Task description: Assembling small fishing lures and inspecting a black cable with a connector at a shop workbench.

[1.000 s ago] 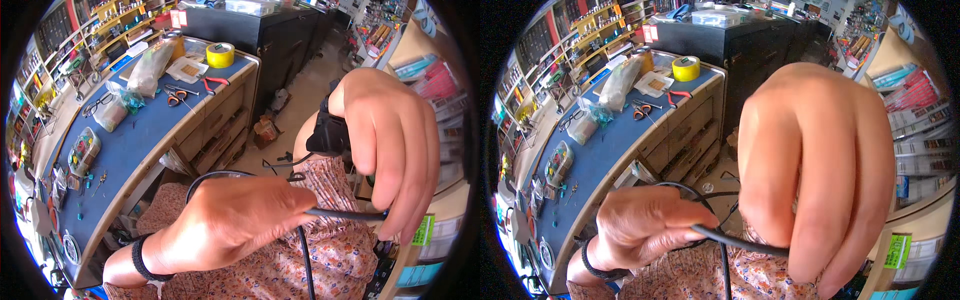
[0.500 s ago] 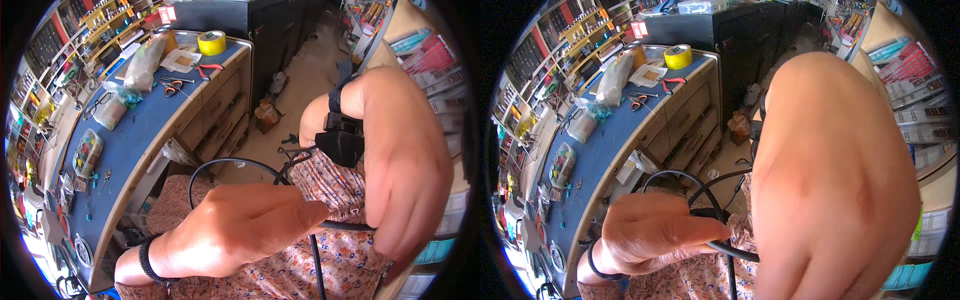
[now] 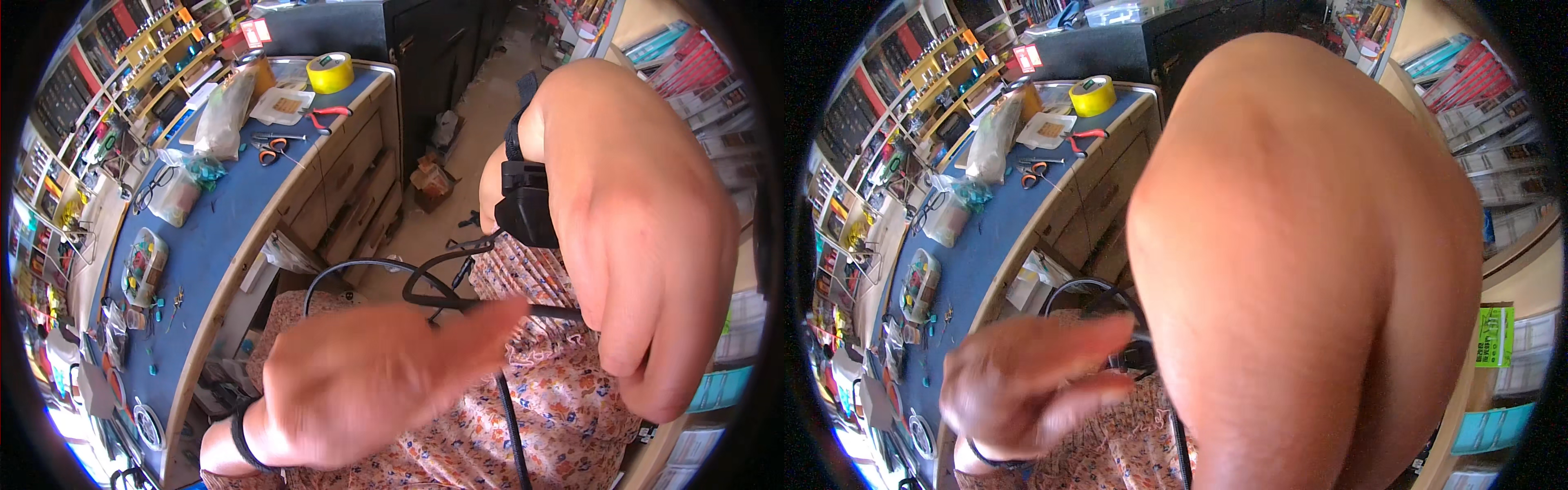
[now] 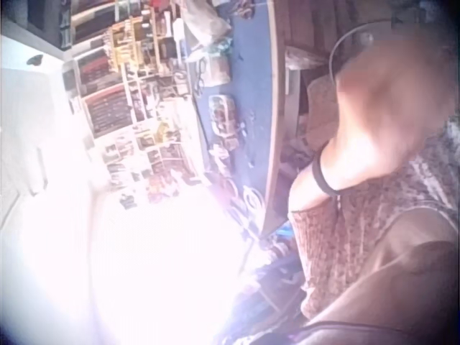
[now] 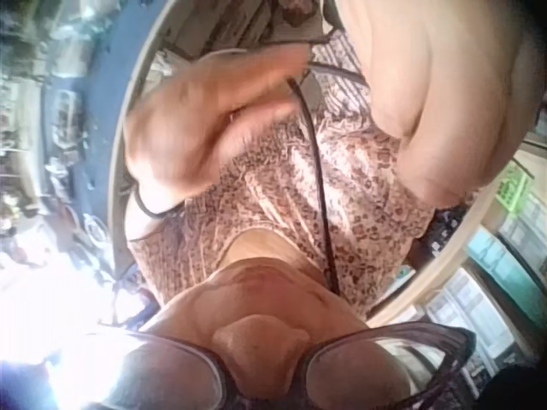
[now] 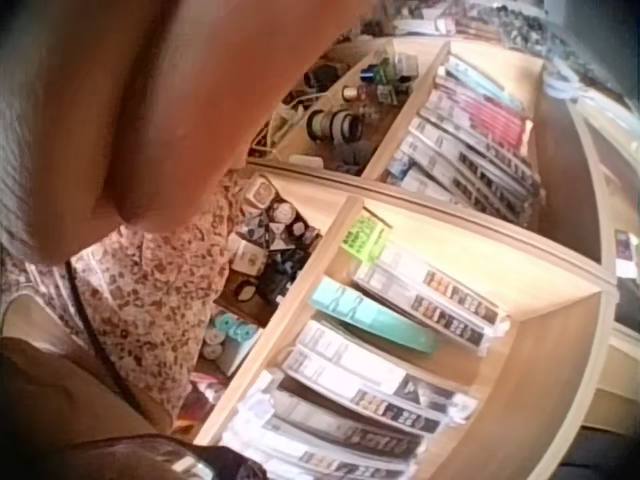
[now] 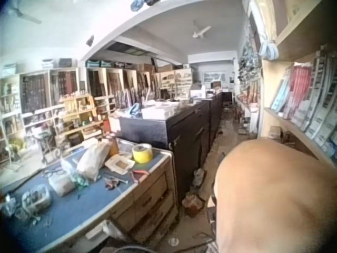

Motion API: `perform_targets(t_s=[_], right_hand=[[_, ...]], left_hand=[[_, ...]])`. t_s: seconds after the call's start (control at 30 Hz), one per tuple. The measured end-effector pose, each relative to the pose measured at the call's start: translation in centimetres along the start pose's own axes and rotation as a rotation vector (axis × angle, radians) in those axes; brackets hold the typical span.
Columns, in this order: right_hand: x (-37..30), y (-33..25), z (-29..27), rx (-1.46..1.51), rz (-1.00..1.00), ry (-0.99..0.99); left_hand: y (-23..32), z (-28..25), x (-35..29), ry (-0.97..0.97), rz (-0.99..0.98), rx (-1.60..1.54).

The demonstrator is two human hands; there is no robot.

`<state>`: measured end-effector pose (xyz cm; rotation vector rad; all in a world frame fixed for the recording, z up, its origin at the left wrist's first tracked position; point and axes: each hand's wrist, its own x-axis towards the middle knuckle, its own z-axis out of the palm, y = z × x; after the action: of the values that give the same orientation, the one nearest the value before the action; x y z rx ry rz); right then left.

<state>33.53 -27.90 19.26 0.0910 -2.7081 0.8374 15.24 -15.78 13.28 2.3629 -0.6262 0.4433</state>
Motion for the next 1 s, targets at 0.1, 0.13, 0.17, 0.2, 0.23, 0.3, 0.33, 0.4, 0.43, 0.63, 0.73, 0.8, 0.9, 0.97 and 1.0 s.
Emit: perform_targets(t_s=[0.1,0.13,0.17,0.2,0.23,0.3,0.33,0.4,0.43,0.63,0.73,0.8,0.9,0.97,1.0], right_hand=[[-0.1,-0.2,-0.3,0.135,0.033,0.098],[-0.1,-0.1,-0.3,0.192,0.04,0.139],[-0.1,-0.1,-0.2,0.255,0.03,0.193],[0.0,0.1,0.0,0.338,0.034,0.245],[0.1,0.4,0.2,0.423,0.034,0.299],[0.2,1.1,0.8,0.54,0.011,0.418],[0.4,1.7,1.7,0.536,-0.031,0.494],[1.0,2.1,3.5,0.417,-0.172,0.695],[0.9,2.3,3.9,0.404,-0.176,0.717],[0.7,2.6,4.6,0.449,-0.191,0.65],[1.1,2.3,5.0,0.472,-0.186,0.697],[1.2,2.2,5.0,0.474,-0.196,0.68],[1.5,1.8,5.3,0.601,-0.104,0.684],[1.8,1.7,5.7,0.593,-0.096,0.754],[2.0,1.7,6.0,0.521,-0.137,0.81]], left_hand=[[1.6,0.5,-0.2,0.097,0.051,-0.226],[1.9,1.1,-0.1,0.105,0.065,-0.324],[2.1,1.7,0.0,0.112,0.081,-0.423],[2.1,2.6,0.3,0.075,0.083,-0.543],[2.0,3.2,0.4,0.034,0.08,-0.613],[1.7,4.3,0.6,-0.047,0.065,-0.749],[1.5,4.5,0.4,-0.149,0.034,-0.752],[1.5,5.1,0.1,-0.141,-0.082,-0.877],[1.6,5.4,-0.1,-0.131,-0.14,-0.94],[1.7,6.2,-0.4,0.093,-0.128,-1.222],[1.6,6.1,-0.2,0.094,-0.098,-1.182],[1.3,6.0,-0.1,0.087,-0.08,-1.143],[1.0,6.1,-0.2,0.102,-0.079,-1.089],[1.1,6.2,-0.3,0.12,-0.09,-1.088],[1.2,6.4,-0.3,0.128,-0.094,-1.105]])
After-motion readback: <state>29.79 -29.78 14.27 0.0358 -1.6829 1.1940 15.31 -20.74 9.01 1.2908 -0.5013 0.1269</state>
